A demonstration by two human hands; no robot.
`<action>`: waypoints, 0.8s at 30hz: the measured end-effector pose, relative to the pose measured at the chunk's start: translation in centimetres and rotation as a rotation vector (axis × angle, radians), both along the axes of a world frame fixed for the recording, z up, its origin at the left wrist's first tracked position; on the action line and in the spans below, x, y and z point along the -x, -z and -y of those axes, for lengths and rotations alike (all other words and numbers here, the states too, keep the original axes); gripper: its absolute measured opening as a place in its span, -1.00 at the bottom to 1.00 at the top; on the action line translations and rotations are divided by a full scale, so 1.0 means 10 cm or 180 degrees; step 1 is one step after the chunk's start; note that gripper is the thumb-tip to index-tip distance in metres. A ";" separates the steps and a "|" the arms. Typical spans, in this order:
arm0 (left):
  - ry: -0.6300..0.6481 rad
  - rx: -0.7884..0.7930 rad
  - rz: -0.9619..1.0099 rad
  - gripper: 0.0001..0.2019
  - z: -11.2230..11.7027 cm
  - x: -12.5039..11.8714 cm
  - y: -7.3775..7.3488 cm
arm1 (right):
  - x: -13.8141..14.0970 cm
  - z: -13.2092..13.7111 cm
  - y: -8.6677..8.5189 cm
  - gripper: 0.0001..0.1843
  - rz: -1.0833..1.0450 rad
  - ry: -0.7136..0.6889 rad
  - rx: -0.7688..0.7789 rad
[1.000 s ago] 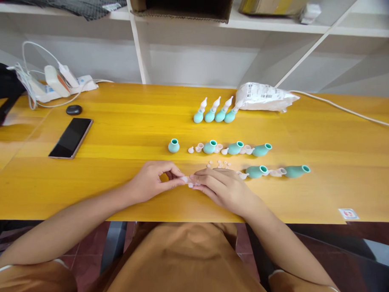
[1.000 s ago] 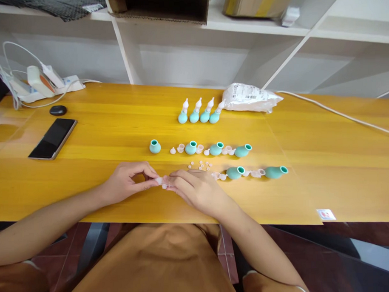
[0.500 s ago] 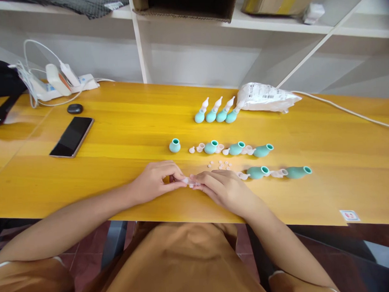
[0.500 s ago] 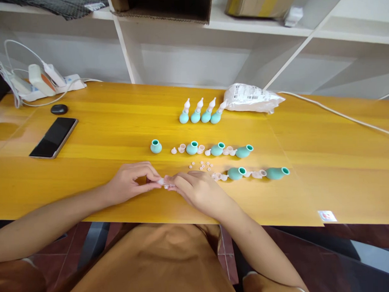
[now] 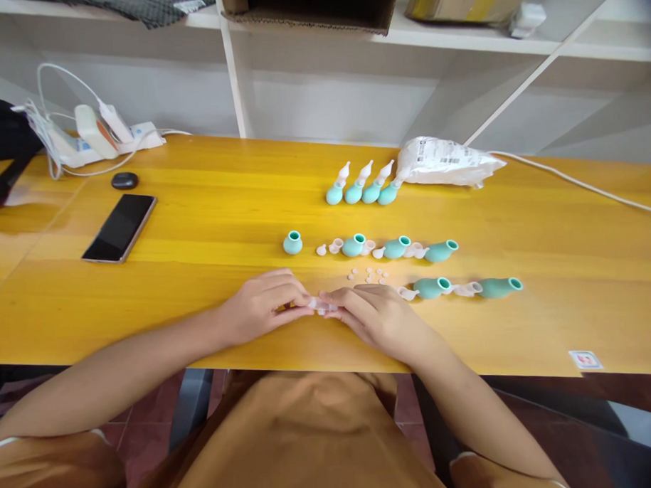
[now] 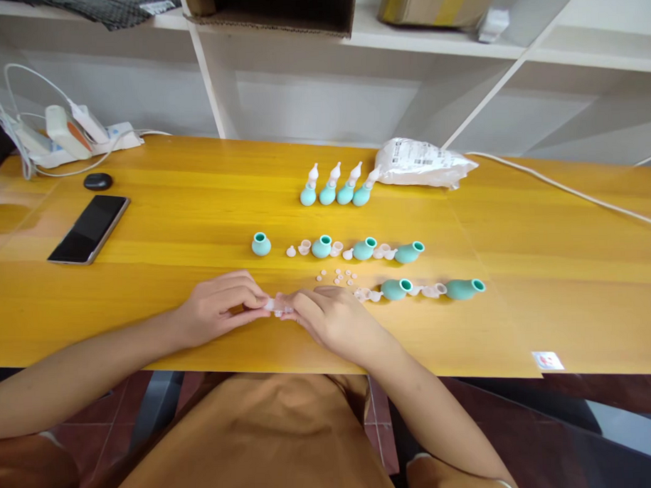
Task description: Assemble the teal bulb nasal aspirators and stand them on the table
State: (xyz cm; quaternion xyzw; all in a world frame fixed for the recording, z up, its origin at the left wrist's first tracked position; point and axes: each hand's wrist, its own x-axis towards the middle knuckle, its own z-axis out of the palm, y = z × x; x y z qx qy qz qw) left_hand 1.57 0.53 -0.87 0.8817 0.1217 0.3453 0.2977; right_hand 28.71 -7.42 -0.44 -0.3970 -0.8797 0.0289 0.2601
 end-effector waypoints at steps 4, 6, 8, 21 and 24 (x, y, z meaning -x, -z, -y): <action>-0.0057 -0.0081 0.0029 -0.97 0.02 -0.01 -0.02 | 0.02 -0.01 -0.01 -0.80 0.0012 -0.0009 -0.0299; -0.0219 0.0293 -0.0124 -0.97 0.03 -0.01 -0.05 | 0.04 -0.02 -0.01 -0.81 -0.0107 -0.0027 -0.0321; -0.0371 0.0800 -0.0293 -0.90 0.04 -0.01 -0.08 | 0.05 -0.02 -0.02 -0.79 -0.0106 0.0041 -0.0409; -0.0403 0.1842 -0.0585 -0.83 0.03 -0.05 -0.06 | 0.08 -0.05 -0.03 -0.83 0.0349 -0.0006 -0.0312; -0.0373 0.1160 -0.0578 -0.85 0.04 -0.03 -0.02 | 0.09 -0.04 -0.04 -0.80 0.0411 -0.0044 -0.0274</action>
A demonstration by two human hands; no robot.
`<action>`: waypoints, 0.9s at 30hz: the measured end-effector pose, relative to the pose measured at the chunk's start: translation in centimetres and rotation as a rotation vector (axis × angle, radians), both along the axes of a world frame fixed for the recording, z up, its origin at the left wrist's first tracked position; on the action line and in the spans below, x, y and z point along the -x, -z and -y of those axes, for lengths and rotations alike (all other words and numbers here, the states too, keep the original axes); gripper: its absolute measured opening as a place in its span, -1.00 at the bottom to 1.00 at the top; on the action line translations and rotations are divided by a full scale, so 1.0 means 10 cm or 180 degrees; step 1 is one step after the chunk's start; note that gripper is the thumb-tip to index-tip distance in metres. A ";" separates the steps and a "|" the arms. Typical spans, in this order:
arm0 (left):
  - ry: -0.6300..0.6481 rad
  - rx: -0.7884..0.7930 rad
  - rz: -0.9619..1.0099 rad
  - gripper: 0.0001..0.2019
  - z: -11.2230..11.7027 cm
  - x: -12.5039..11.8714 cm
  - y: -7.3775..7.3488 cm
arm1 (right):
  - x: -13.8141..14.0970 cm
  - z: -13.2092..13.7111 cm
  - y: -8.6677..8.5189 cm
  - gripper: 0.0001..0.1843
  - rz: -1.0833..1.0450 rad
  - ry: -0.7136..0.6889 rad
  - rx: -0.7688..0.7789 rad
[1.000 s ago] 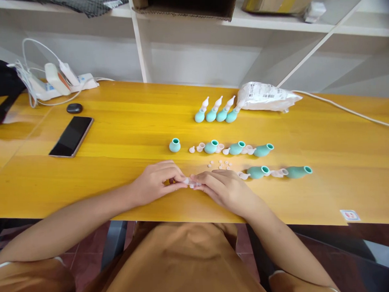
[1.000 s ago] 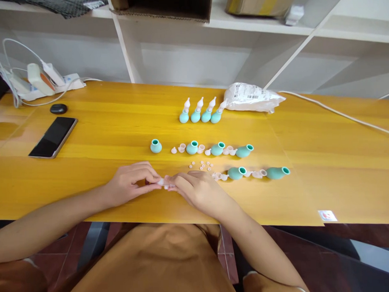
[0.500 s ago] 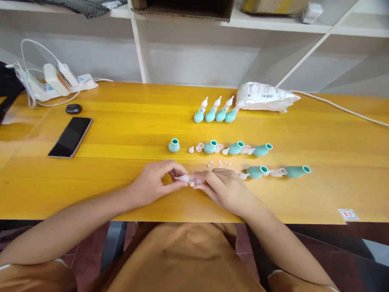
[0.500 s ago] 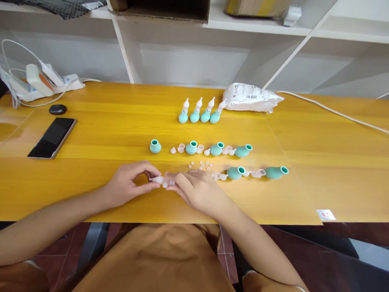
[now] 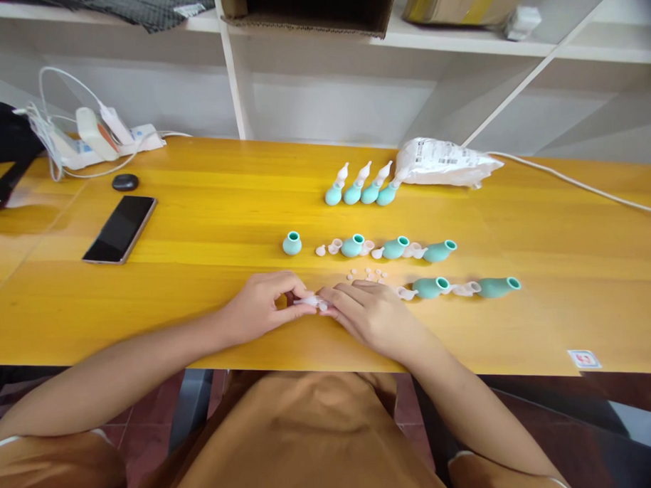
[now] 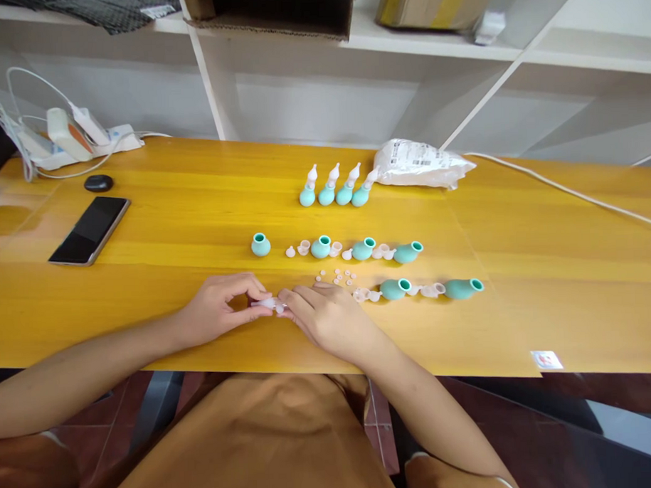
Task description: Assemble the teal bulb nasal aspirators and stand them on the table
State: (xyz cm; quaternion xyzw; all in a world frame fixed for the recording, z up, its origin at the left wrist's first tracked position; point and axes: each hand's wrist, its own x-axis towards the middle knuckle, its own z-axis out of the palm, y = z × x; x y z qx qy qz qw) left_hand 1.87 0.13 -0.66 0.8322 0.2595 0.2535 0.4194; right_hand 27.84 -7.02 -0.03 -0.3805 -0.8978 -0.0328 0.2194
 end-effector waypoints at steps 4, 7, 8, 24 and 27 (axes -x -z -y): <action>0.0305 -0.0756 0.0252 -0.87 -0.02 0.01 0.05 | -0.01 0.01 -0.02 -0.76 0.0096 -0.0045 0.0057; 0.0516 -0.1107 0.0395 -0.93 -0.04 0.01 0.07 | -0.02 0.01 -0.02 -0.75 0.0149 -0.0072 0.0099; 0.0554 -0.1197 0.0445 -0.95 -0.04 0.01 0.07 | -0.01 0.02 -0.02 -0.74 0.0143 -0.0079 0.0105; 0.0315 -0.0928 0.0133 -0.80 -0.02 0.02 -0.04 | 0.05 0.01 0.02 -0.73 -0.0294 0.0600 0.0021; 0.0149 -0.0874 0.0132 -0.78 -0.02 0.04 -0.09 | 0.05 0.01 0.02 -0.70 -0.0281 0.0573 0.0219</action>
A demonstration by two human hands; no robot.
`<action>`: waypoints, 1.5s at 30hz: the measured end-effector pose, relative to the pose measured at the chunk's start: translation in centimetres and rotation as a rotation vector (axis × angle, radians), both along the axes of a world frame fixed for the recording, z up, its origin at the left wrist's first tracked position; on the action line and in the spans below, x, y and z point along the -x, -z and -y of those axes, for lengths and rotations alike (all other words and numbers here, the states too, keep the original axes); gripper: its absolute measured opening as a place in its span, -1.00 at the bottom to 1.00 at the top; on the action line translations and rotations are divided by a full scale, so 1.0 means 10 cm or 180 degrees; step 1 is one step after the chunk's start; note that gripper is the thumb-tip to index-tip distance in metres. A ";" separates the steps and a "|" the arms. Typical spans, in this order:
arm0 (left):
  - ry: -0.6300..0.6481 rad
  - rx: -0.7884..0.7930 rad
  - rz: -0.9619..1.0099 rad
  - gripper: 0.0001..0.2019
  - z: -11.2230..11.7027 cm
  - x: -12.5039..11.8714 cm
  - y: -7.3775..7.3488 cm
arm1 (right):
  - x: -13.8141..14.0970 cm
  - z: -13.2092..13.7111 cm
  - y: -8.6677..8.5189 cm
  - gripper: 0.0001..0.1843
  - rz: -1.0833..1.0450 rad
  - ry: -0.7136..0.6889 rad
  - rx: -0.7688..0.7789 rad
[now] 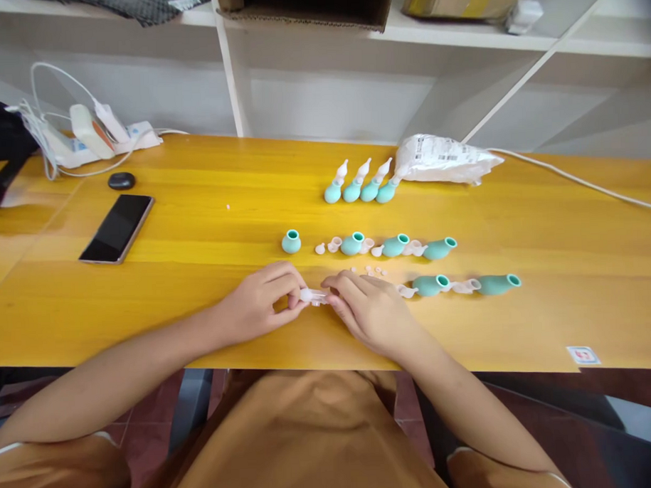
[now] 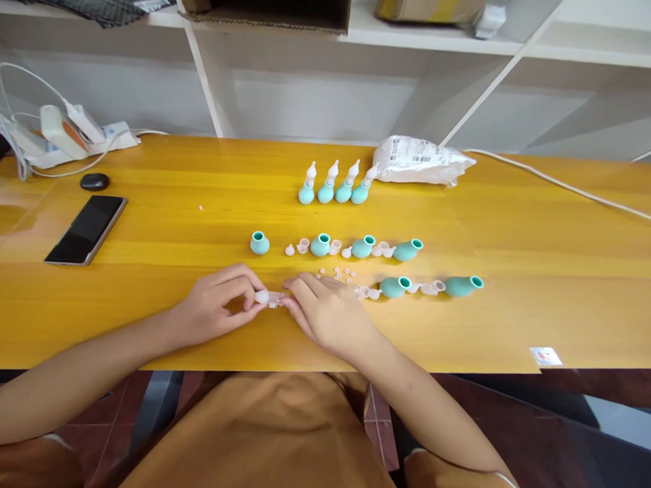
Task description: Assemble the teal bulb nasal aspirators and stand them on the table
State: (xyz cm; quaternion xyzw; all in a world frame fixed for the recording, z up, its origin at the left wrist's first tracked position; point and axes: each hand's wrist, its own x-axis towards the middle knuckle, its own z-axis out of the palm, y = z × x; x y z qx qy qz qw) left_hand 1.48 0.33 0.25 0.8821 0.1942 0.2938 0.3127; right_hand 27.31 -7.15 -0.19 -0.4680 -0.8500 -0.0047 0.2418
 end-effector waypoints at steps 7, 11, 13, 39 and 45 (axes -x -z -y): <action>-0.0134 0.0014 -0.0149 -0.75 -0.05 0.00 0.03 | 0.02 0.00 0.01 -0.65 0.0164 0.0034 0.0080; -0.0056 0.0010 -0.0179 -0.74 -0.05 0.00 0.04 | 0.02 0.01 0.02 -0.67 0.0164 -0.0017 0.0236; -0.0025 0.0012 -0.0203 -0.74 -0.05 0.00 0.03 | 0.03 0.01 0.03 -0.67 0.0178 -0.0060 0.0305; -0.1797 -0.0537 -0.0986 -0.76 -2.37 1.12 -0.09 | 0.09 0.02 0.07 -0.84 0.0261 -0.0318 0.0643; -0.1921 -0.0481 -0.1050 -0.74 -2.46 0.96 0.05 | 0.09 -0.01 0.06 -0.81 0.0253 -0.0331 0.0641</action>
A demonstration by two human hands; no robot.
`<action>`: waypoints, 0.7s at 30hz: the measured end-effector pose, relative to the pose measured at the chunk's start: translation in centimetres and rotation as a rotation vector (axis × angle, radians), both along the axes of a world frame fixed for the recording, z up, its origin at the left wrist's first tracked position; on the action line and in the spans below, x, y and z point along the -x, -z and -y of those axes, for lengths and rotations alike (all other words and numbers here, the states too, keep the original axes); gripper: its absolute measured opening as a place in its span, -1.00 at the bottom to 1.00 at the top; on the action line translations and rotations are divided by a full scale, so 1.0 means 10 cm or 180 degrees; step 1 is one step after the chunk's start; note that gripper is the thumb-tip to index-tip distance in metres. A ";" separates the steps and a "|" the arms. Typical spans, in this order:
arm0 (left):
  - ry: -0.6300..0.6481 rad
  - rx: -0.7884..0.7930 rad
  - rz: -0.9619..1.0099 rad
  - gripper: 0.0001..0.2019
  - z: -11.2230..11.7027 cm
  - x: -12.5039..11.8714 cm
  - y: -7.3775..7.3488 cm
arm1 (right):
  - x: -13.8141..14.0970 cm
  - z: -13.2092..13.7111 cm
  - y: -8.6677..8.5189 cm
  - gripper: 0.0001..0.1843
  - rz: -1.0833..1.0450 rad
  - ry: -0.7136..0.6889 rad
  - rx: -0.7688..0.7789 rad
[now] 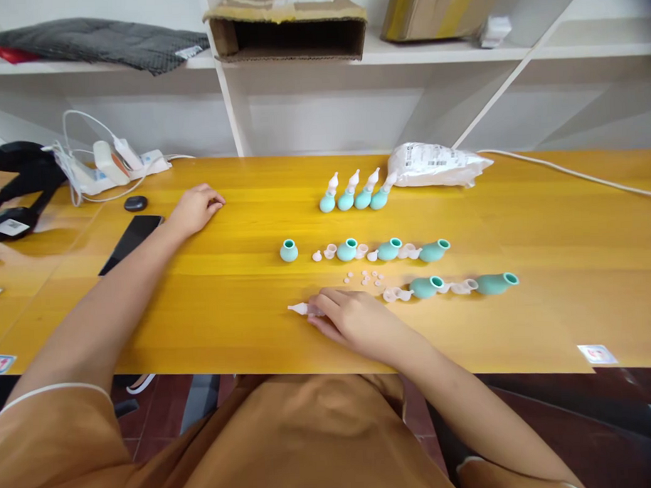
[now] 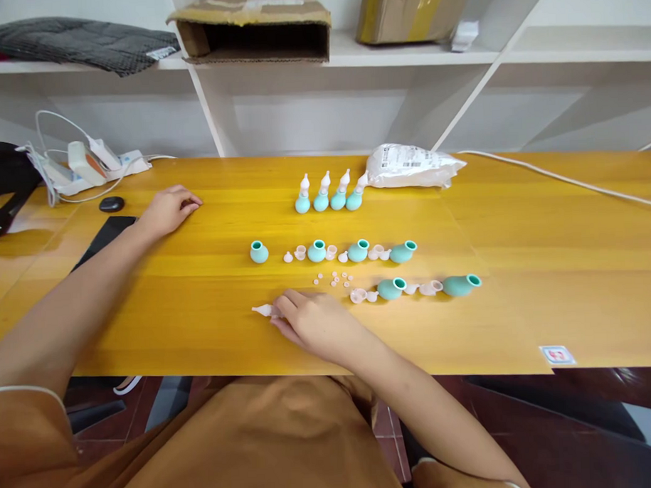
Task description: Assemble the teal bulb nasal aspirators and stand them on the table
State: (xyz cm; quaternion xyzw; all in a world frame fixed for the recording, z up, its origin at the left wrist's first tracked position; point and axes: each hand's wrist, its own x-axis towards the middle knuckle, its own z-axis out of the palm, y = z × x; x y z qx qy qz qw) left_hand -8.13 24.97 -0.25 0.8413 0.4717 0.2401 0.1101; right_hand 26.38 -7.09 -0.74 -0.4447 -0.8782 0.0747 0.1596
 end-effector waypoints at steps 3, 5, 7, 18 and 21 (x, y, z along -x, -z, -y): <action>-0.0096 -0.0019 0.0112 -0.71 0.05 -0.06 0.01 | 0.01 0.00 0.00 -0.79 0.0034 0.0030 -0.0060; -0.0095 -0.0009 0.0202 -0.67 0.17 -0.11 -0.04 | 0.01 0.00 0.01 -0.79 0.0016 0.0075 -0.0111; -0.0021 -0.0075 0.0465 -0.62 0.43 -0.20 -0.16 | 0.00 0.00 0.01 -0.78 -0.0037 0.0192 -0.0233; 0.1851 0.0564 0.1612 -0.94 2.46 -0.96 -0.71 | -0.02 0.05 -0.07 -0.83 -0.0895 0.0480 -0.0699; 0.1771 0.0583 0.1810 -0.97 2.42 -1.05 -0.40 | -0.02 0.05 -0.06 -0.81 -0.0983 0.0531 -0.0748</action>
